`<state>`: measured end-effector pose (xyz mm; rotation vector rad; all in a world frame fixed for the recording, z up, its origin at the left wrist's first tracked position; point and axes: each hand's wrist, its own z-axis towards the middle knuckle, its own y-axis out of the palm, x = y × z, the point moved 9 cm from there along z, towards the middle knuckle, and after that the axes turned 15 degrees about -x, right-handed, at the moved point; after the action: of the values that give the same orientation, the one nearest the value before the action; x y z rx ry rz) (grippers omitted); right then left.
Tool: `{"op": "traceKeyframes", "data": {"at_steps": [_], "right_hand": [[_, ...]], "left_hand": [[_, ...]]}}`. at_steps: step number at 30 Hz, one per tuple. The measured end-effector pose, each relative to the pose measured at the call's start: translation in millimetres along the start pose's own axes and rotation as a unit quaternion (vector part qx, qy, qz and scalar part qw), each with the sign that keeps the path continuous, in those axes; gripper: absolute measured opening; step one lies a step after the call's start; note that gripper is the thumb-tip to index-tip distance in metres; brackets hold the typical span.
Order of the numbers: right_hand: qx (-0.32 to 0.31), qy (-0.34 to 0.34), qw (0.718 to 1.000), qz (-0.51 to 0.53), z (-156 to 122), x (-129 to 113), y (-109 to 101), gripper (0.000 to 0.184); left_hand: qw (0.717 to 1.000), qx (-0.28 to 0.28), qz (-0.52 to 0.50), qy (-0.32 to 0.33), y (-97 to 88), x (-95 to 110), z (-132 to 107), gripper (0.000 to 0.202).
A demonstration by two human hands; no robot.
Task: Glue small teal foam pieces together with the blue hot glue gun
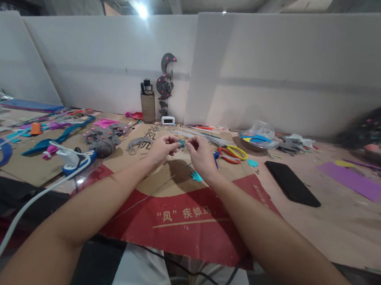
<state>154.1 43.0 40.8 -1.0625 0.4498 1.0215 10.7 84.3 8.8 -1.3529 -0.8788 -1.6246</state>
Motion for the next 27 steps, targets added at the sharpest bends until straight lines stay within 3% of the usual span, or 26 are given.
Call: {"op": "traceKeyframes", "data": {"at_steps": [7,21,27], "right_hand": [[-0.025,-0.002,1.0,-0.011,0.9,-1.0,4.3,0.017],[-0.033,-0.002,0.999,-0.019,2.3,3.5,7.2,0.023],[-0.028,-0.005,1.0,-0.013,1.0,1.6,5.4,0.024]], "left_hand": [[1.0,0.006,-0.002,0.018,-0.7,0.2,0.8,0.027],[0.997,-0.051,-0.061,0.026,14.4,3.1,0.0,0.034],[0.997,-0.039,-0.06,0.005,14.1,3.2,-2.0,0.034]]}}
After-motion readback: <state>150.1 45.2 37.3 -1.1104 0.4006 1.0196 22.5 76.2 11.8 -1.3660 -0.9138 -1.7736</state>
